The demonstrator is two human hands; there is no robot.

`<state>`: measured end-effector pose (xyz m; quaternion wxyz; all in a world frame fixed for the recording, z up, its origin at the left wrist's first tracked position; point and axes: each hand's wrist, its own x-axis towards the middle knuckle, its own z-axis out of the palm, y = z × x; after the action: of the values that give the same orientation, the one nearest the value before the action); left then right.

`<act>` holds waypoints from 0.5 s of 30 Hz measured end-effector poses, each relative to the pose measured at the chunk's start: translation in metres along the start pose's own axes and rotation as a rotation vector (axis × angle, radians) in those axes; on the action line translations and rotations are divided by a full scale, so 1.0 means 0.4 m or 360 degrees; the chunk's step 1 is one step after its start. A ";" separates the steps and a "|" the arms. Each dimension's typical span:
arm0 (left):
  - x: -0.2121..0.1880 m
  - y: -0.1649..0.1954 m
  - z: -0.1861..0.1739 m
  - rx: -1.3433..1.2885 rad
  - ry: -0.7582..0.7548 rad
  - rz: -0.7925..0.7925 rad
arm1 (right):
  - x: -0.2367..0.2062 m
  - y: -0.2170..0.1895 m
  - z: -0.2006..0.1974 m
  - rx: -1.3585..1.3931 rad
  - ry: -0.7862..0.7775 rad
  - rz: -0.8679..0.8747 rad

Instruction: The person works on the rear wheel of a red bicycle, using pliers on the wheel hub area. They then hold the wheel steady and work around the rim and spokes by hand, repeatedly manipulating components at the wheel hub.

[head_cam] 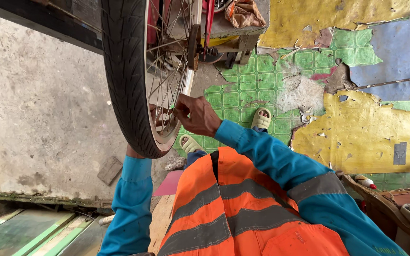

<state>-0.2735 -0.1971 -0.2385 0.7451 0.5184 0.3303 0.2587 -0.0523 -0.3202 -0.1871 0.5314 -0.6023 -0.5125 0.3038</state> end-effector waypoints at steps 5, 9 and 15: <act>-0.008 0.052 0.023 0.0035 0.0005 -0.0133 | -0.037 0.046 -0.023 0.0201 -0.0046 -0.0003; -0.018 0.081 0.039 -0.0005 0.0001 -0.0254 | -0.078 0.064 -0.062 0.0198 -0.0116 -0.0013; -0.007 0.074 0.046 0.0064 -0.0037 -0.0180 | -0.071 0.043 -0.061 0.0017 -0.0209 0.0076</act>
<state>-0.2628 -0.2005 -0.2056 0.7518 0.5167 0.3556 0.2034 -0.0333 -0.3535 -0.2023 0.4925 -0.5903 -0.5299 0.3580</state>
